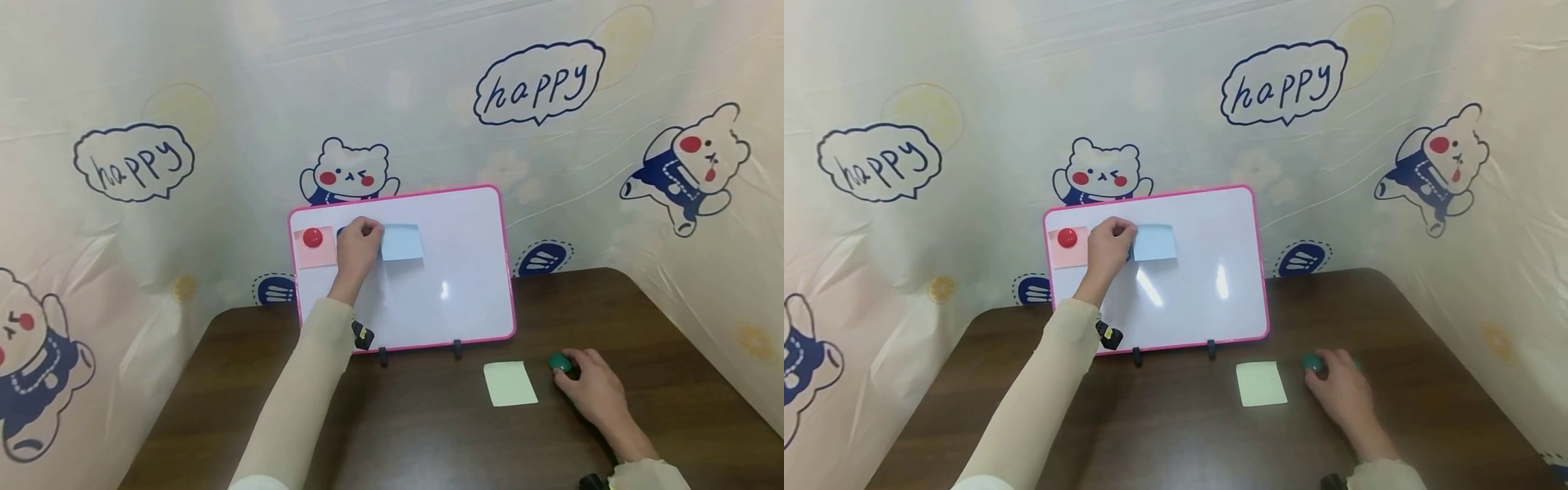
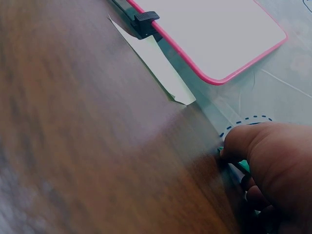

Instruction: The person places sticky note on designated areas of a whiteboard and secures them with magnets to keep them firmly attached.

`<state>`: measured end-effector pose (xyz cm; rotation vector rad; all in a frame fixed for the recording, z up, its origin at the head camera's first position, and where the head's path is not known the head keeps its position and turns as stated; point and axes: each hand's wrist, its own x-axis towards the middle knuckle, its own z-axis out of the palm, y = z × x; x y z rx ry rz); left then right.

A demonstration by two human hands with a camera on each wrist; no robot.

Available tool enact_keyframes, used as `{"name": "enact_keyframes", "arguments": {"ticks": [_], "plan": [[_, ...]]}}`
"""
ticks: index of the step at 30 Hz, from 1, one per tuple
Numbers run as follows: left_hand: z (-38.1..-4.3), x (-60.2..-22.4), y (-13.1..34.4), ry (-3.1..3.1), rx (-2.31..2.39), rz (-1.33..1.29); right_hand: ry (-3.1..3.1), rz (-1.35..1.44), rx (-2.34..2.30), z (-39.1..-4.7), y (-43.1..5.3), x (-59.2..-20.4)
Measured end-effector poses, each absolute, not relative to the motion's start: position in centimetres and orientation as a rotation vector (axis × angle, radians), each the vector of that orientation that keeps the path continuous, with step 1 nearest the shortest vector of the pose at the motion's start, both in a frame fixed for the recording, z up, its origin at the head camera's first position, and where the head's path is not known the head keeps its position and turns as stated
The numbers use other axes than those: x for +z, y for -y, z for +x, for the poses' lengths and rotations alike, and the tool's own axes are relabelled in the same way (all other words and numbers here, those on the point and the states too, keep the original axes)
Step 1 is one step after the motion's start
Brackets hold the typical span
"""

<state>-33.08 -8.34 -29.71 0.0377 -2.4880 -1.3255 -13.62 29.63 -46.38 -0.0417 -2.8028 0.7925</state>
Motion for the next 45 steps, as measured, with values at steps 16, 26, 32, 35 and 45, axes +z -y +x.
{"name": "enact_keyframes", "arguments": {"ticks": [16,26,32,35,45], "plan": [[-33.5,-30.0,7.1,2.513,-1.093,0.111,2.812,-0.058,0.781,-13.7,-29.7,-46.4],[-33.4,-29.8,6.7,2.500,-1.070,0.090,2.819,-0.085,0.787,-13.7,-29.6,-46.4],[-33.5,-30.0,6.5,2.500,-1.041,0.110,2.816,-0.086,0.787,-13.7,-29.6,-46.4],[-33.5,-30.1,6.5,2.503,-1.017,0.118,2.815,-0.082,0.796,-13.7,-29.6,-46.4],[-33.5,-30.2,6.3,2.525,-0.934,0.114,2.828,-0.087,0.804,-13.7,-29.6,-46.2]]}}
